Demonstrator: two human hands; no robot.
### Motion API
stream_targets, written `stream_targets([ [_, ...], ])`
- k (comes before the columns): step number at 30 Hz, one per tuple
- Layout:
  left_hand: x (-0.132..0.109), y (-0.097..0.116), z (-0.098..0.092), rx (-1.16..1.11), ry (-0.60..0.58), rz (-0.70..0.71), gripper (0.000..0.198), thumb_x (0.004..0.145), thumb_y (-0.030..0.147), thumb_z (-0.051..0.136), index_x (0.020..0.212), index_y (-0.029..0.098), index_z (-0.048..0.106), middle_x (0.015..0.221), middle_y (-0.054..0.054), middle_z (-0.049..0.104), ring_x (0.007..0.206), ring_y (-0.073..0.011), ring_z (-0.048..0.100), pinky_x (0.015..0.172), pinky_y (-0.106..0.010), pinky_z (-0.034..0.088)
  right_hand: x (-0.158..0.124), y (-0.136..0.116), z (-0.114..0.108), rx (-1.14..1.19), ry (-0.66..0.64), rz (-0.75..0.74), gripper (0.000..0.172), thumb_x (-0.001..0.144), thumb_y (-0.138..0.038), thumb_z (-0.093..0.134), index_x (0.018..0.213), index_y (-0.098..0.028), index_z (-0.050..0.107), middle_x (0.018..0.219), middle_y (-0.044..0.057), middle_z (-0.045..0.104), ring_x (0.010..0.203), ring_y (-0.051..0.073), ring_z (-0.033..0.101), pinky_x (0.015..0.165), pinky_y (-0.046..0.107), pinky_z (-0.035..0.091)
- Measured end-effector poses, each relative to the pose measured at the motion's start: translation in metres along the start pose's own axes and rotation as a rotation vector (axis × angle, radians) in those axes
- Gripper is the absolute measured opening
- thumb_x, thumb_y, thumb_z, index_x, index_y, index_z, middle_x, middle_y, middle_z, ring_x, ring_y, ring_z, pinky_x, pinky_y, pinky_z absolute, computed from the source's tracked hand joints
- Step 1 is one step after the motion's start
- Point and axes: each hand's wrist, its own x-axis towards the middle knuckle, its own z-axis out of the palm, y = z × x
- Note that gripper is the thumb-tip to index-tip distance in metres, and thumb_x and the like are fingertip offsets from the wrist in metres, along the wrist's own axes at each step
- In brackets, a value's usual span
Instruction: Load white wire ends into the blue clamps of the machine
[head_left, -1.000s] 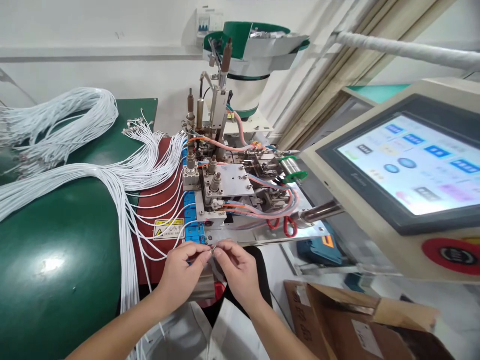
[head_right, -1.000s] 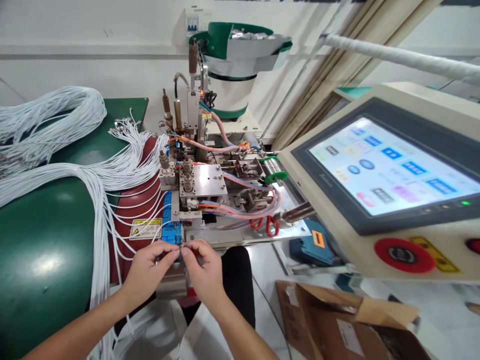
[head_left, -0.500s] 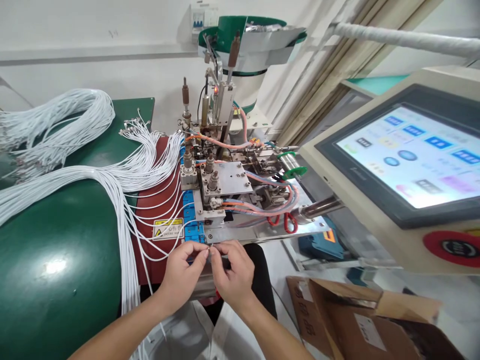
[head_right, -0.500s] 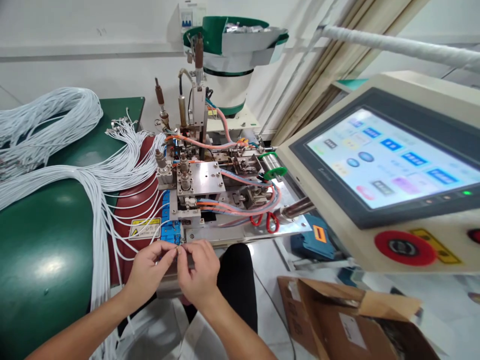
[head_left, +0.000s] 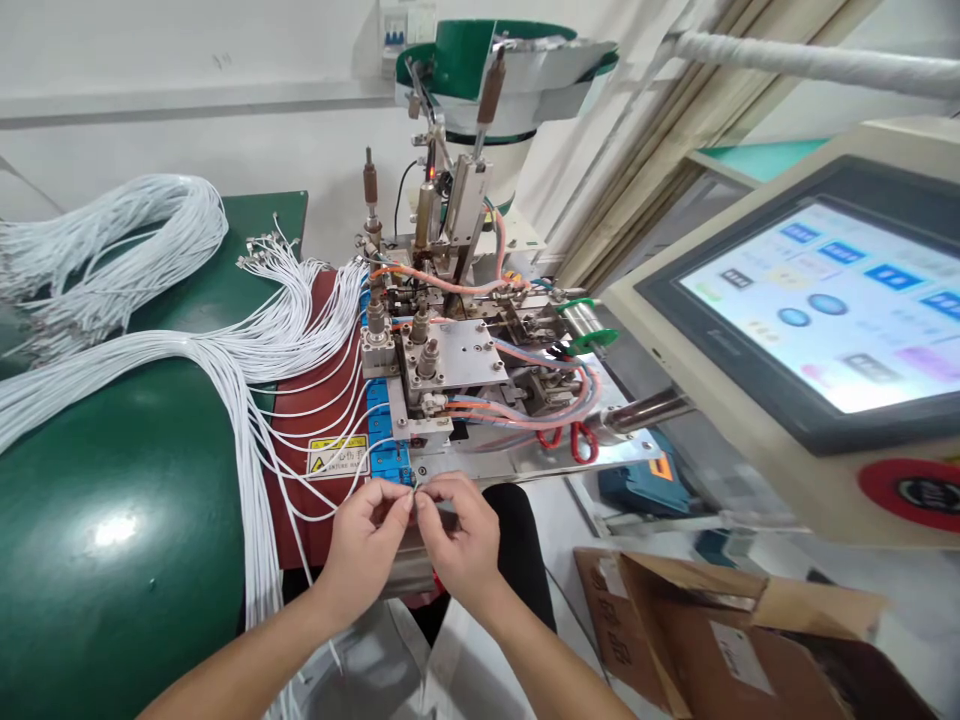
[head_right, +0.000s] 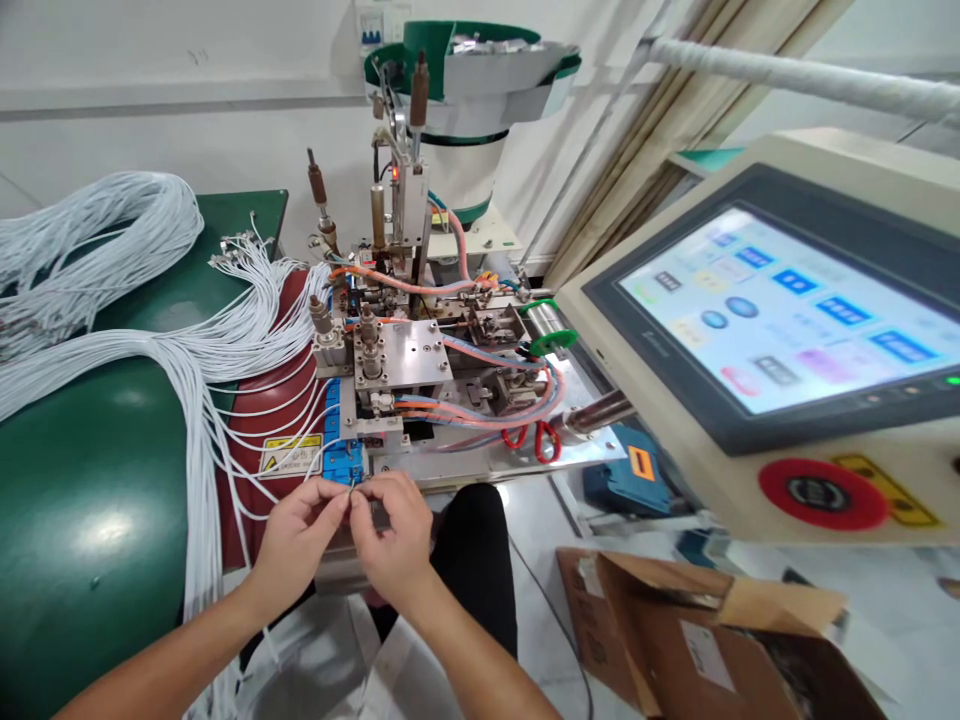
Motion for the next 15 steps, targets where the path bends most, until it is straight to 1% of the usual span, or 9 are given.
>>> stream_targets([
  [2,0.000,-0.003,0.001,0.047,0.019,0.029,0.014,0.080,0.026,0.051,0.077,0.015,0.059,0.073,-0.002,0.059,0.069,-0.0129,0.055,0.066,-0.024,0.046,0.004,0.001,-0.005,-0.062,-0.052,-0.109,0.010,0.076,-0.013,0.051,0.068,-0.019,0.054,0.064,0.002,0.056,0.064,0.015,0.053,0.061,0.028,0.044],
  [3,0.000,-0.004,0.001,0.074,0.027,0.050,0.013,0.080,0.025,0.051,0.077,0.015,0.059,0.074,-0.002,0.059,0.069,-0.0130,0.055,0.065,-0.024,0.046,0.005,0.001,-0.007,-0.071,-0.088,-0.128,0.010,0.076,-0.013,0.051,0.069,-0.018,0.055,0.064,0.002,0.056,0.064,0.015,0.053,0.061,0.028,0.044],
  [6,0.000,-0.004,0.001,0.167,0.033,0.119,0.012,0.079,0.023,0.050,0.075,0.016,0.059,0.074,-0.002,0.058,0.067,-0.0127,0.056,0.062,-0.023,0.045,0.010,0.002,-0.014,-0.083,-0.203,-0.092,0.009,0.078,-0.015,0.050,0.070,-0.018,0.054,0.066,0.003,0.056,0.062,0.014,0.052,0.059,0.027,0.043],
  [9,0.001,0.001,-0.002,0.299,0.008,0.195,0.013,0.079,0.020,0.049,0.073,0.016,0.059,0.071,-0.001,0.058,0.067,-0.0122,0.055,0.062,-0.023,0.043,0.015,0.001,-0.022,-0.135,-0.322,-0.056,0.011,0.078,-0.016,0.049,0.069,-0.018,0.053,0.063,0.001,0.054,0.060,0.013,0.049,0.058,0.025,0.041],
  [11,0.001,0.007,-0.007,0.388,-0.057,0.240,0.014,0.079,0.017,0.048,0.072,0.017,0.060,0.070,-0.001,0.058,0.067,-0.0118,0.054,0.063,-0.022,0.041,0.021,0.000,-0.029,-0.172,-0.432,-0.043,0.011,0.077,-0.015,0.049,0.067,-0.018,0.052,0.061,0.000,0.051,0.059,0.012,0.048,0.056,0.024,0.039],
  [14,0.002,0.015,-0.014,0.494,-0.269,0.261,0.016,0.078,0.012,0.048,0.068,0.017,0.060,0.068,0.001,0.057,0.064,-0.0107,0.052,0.060,-0.021,0.039,0.029,-0.003,-0.036,-0.183,-0.652,-0.061,0.012,0.071,-0.010,0.050,0.062,-0.018,0.051,0.058,-0.002,0.047,0.057,0.011,0.045,0.053,0.022,0.036],
  [15,0.002,0.017,-0.016,0.516,-0.332,0.258,0.017,0.077,0.010,0.048,0.066,0.017,0.059,0.066,0.001,0.057,0.063,-0.0104,0.051,0.058,-0.021,0.038,0.030,-0.004,-0.037,-0.167,-0.703,-0.073,0.013,0.069,-0.009,0.050,0.061,-0.018,0.051,0.058,-0.002,0.046,0.056,0.011,0.044,0.052,0.022,0.035],
])
